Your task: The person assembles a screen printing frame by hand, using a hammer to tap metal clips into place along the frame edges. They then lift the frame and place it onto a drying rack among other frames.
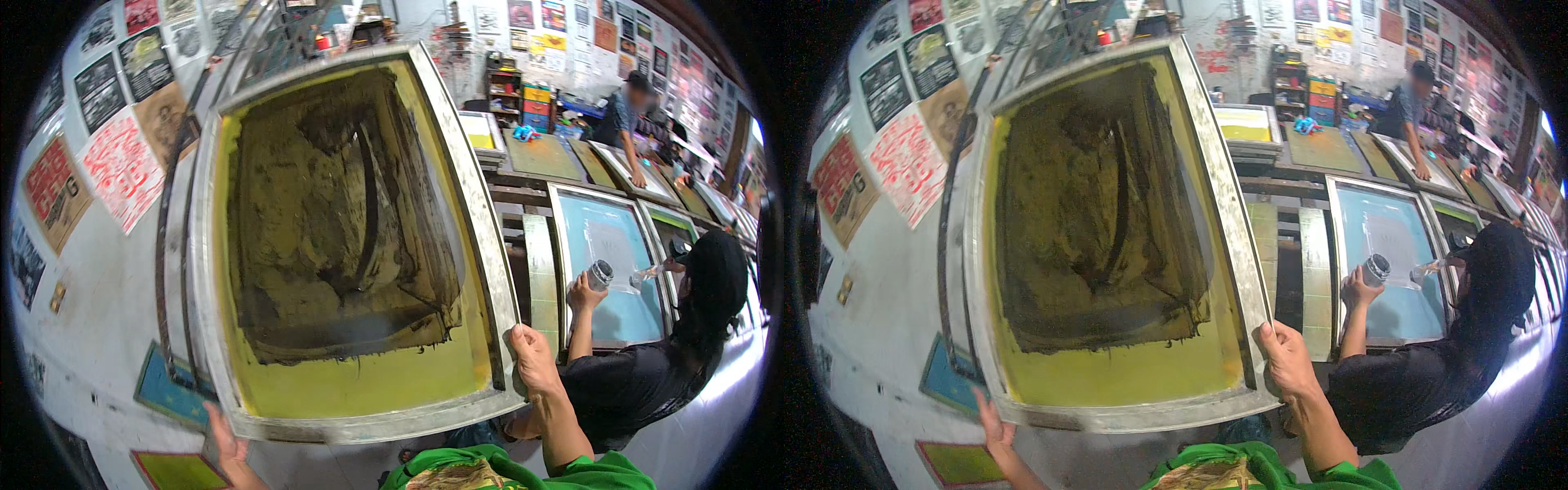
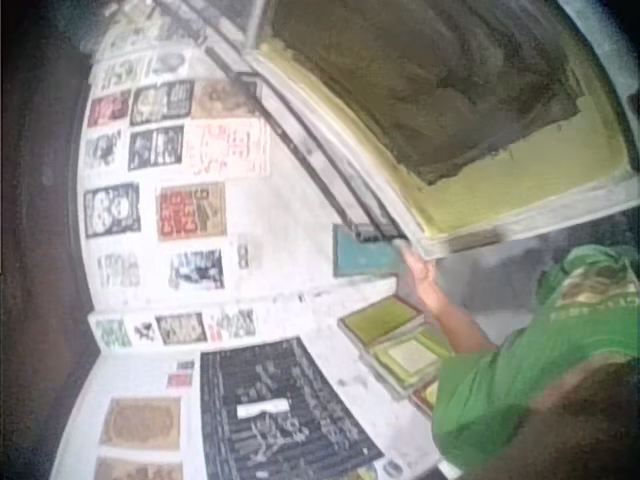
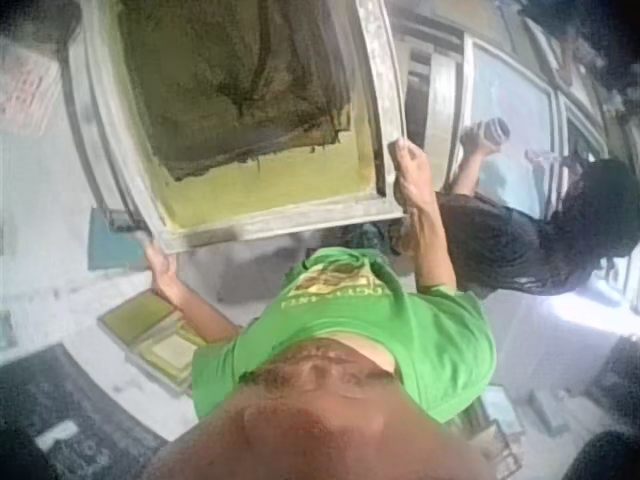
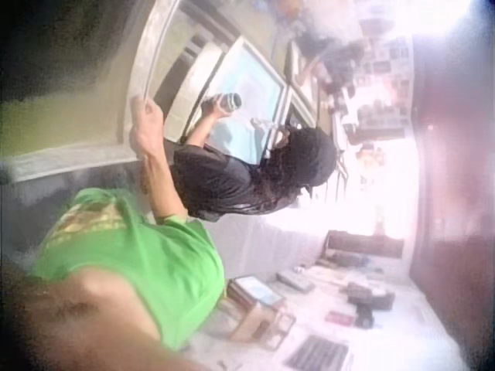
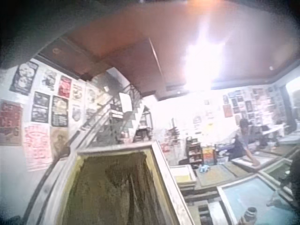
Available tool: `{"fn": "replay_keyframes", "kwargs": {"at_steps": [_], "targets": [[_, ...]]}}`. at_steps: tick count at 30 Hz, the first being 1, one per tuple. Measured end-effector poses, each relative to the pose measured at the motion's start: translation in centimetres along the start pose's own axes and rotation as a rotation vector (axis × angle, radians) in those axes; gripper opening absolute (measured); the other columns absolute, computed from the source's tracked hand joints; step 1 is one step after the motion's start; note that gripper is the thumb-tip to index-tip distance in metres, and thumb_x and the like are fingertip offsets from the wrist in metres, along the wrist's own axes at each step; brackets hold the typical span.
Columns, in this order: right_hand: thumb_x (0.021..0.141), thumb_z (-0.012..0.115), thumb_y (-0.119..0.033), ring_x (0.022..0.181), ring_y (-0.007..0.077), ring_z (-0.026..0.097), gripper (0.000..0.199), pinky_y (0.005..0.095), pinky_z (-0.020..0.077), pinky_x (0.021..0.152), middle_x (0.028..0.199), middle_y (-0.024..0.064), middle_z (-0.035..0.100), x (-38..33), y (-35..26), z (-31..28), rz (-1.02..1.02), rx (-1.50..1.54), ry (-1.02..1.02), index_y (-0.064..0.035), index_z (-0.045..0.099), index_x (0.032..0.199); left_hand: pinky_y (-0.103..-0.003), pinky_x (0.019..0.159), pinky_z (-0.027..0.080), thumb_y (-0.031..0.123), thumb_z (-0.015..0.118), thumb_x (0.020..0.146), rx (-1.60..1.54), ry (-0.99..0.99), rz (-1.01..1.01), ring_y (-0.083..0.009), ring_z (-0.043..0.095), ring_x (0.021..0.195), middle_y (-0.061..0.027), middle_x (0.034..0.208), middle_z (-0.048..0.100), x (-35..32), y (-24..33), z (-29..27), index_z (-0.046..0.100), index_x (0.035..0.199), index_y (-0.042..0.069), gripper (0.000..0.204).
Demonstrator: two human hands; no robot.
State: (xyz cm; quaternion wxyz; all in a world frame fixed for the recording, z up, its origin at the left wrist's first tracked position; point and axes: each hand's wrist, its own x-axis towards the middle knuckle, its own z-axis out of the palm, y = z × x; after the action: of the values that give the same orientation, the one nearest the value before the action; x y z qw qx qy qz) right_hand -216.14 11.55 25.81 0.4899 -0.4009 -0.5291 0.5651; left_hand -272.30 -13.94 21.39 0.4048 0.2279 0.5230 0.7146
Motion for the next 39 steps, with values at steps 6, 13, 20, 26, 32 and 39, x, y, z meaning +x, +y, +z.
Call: {"fn": "replay_keyframes", "kwargs": {"at_steps": [6, 13, 20, 26, 32, 39], "targets": [[0.112, 0.063, -0.047, 0.079, 0.0055, 0.047, 0.050, 0.0258, 0.0399, 0.071, 0.088, -0.0059, 0.061, 7.3, 1.7, -2.0, 0.247, -0.212, 0.314, 0.0011, 0.074, 0.110, -0.038, 0.091, 0.049, 0.053, 0.056, 0.113, 0.793, 0.200, 0.081, -0.0208, 0.061, 0.101, -0.0133, 0.110, 0.071, 16.7, -3.4, 7.6, 0.073, 0.122, -0.008, 0.064], [0.108, 0.069, -0.040, 0.086, 0.0127, 0.061, 0.051, 0.0350, 0.0515, 0.077, 0.093, 0.0072, 0.074, 25.1, 1.6, -11.5, -0.040, -0.634, 0.520, 0.0076, 0.073, 0.124, -0.036, 0.077, 0.048, 0.045, 0.062, 0.112, 0.529, 0.010, 0.281, -0.0128, 0.056, 0.085, -0.0068, 0.087, 0.069, 32.1, -7.0, 32.2, 0.075, 0.107, -0.010, 0.057], [0.101, 0.070, -0.056, 0.096, 0.0255, 0.074, 0.070, 0.0430, 0.0561, 0.088, 0.098, 0.0259, 0.079, 50.0, 0.1, -20.2, -0.029, -0.760, 0.483, 0.0120, 0.075, 0.117, -0.046, 0.081, 0.049, 0.073, 0.058, 0.103, 0.850, -0.021, 0.209, -0.0275, 0.064, 0.086, -0.0184, 0.084, 0.070, 55.5, -9.7, 47.9, 0.076, 0.096, -0.009, 0.085], [0.095, 0.079, -0.052, 0.085, 0.0254, 0.074, 0.068, 0.0469, 0.0575, 0.080, 0.092, 0.0267, 0.078, 69.6, 2.5, -26.3, -0.096, -0.913, 0.437, 0.0141, 0.077, 0.109, -0.054, 0.091, 0.052, 0.090, 0.048, 0.093, 1.129, -0.006, 0.349, -0.0517, 0.073, 0.103, -0.0394, 0.096, 0.073, 71.9, -11.1, 61.2, 0.077, 0.089, -0.014, 0.108], [0.093, 0.080, -0.051, 0.095, 0.0533, 0.075, 0.068, 0.0569, 0.0566, 0.083, 0.096, 0.0424, 0.072, 83.9, 6.3, -34.2, -0.046, -1.184, 0.500, 0.0168, 0.075, 0.093, -0.055, 0.099, 0.052, 0.093, 0.053, 0.087, 1.226, -0.109, 0.303, -0.0545, 0.070, 0.114, -0.0430, 0.108, 0.072, 81.6, -15.2, 71.5, 0.077, 0.098, -0.016, 0.112], [0.093, 0.080, -0.050, 0.098, 0.0521, 0.075, 0.065, 0.0567, 0.0575, 0.085, 0.099, 0.0393, 0.073, 91.9, 9.6, -35.0, -0.030, -1.294, 0.558, 0.0146, 0.076, 0.091, -0.059, 0.091, 0.055, 0.082, 0.054, 0.096, 1.325, 0.050, 0.461, -0.0540, 0.074, 0.102, -0.0398, 0.101, 0.074, 87.3, -19.0, 74.9, 0.079, 0.092, -0.012, 0.098]]}}
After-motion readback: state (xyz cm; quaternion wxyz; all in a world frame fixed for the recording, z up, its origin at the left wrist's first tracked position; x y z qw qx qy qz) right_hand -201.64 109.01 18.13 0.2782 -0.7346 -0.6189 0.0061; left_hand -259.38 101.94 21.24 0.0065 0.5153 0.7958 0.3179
